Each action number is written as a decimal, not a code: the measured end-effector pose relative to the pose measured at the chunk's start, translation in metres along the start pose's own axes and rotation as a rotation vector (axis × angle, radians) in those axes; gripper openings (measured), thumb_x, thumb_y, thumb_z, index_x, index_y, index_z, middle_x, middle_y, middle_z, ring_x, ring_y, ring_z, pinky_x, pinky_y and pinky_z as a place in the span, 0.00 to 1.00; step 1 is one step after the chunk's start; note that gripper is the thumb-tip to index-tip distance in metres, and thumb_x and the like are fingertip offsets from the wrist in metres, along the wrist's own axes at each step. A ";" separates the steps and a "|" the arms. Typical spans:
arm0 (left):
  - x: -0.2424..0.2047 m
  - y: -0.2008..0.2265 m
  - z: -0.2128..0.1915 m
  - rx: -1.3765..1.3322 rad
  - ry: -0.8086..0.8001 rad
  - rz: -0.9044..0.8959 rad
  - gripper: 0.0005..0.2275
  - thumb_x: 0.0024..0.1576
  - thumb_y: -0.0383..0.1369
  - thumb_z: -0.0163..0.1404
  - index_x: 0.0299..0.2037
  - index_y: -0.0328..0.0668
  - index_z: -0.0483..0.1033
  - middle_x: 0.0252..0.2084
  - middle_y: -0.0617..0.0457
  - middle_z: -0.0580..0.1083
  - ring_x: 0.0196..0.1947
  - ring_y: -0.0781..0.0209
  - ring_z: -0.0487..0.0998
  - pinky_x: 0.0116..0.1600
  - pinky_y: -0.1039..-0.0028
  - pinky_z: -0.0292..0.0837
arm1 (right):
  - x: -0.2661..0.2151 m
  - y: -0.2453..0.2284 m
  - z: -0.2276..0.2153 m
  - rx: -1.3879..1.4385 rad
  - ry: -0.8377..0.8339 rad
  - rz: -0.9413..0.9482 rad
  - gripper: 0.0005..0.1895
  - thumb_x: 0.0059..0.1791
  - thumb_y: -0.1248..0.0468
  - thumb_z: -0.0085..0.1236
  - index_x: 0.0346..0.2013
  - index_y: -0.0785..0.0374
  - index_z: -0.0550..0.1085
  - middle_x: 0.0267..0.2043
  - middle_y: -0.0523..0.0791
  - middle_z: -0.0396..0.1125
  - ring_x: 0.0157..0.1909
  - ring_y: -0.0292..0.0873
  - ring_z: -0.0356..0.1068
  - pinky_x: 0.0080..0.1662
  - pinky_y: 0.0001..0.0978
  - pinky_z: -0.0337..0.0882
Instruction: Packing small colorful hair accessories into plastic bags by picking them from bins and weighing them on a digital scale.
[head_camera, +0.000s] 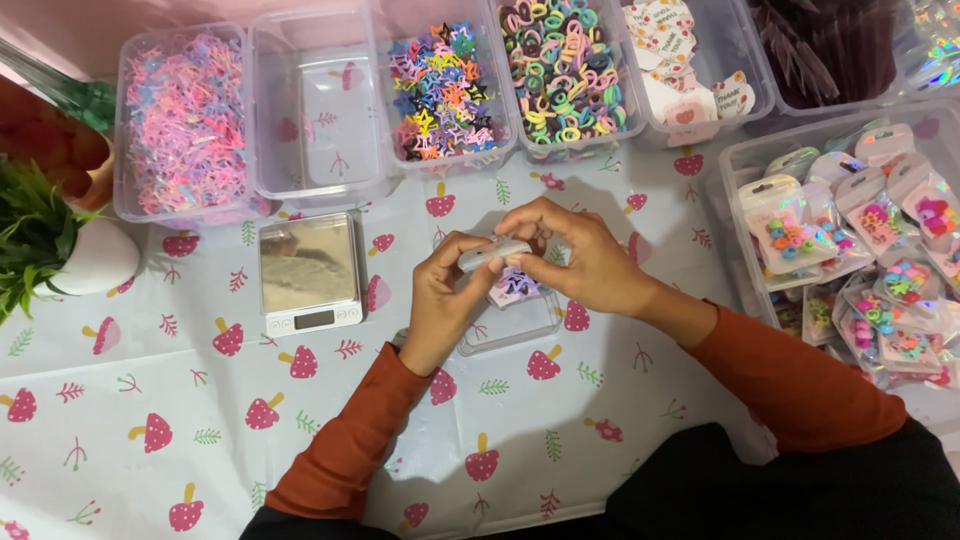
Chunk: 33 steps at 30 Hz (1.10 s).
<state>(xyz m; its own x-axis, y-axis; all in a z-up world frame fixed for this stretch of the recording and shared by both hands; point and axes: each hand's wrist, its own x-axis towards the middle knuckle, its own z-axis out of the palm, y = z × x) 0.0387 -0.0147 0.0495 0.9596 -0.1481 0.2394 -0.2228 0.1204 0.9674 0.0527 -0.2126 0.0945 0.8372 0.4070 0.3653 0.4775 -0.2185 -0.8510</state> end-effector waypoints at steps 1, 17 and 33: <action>0.001 0.001 0.000 0.009 -0.005 0.002 0.04 0.58 0.27 0.59 0.40 0.35 0.80 0.34 0.50 0.74 0.42 0.65 0.71 0.50 0.69 0.74 | 0.000 0.000 0.000 0.002 0.001 -0.006 0.19 0.47 0.76 0.61 0.52 0.64 0.74 0.31 0.48 0.73 0.32 0.42 0.70 0.40 0.37 0.73; -0.002 -0.010 -0.002 0.005 -0.013 0.010 0.03 0.56 0.26 0.57 0.36 0.36 0.77 0.33 0.50 0.73 0.40 0.63 0.70 0.49 0.68 0.73 | 0.000 -0.001 0.005 -0.009 -0.026 -0.018 0.17 0.48 0.75 0.61 0.51 0.64 0.74 0.33 0.48 0.74 0.31 0.43 0.71 0.39 0.36 0.73; 0.017 -0.062 -0.040 0.122 0.254 0.096 0.10 0.66 0.29 0.46 0.55 0.39 0.71 0.47 0.50 0.71 0.52 0.60 0.70 0.60 0.67 0.65 | 0.008 0.036 -0.012 -0.022 0.277 0.004 0.16 0.52 0.74 0.59 0.55 0.65 0.74 0.35 0.48 0.73 0.35 0.39 0.72 0.43 0.31 0.73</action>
<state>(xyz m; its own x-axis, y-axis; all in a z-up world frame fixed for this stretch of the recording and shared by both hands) 0.0757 0.0145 -0.0096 0.9421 0.1107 0.3165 -0.3185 0.0007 0.9479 0.0801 -0.2276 0.0712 0.8787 0.1483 0.4538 0.4772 -0.2402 -0.8453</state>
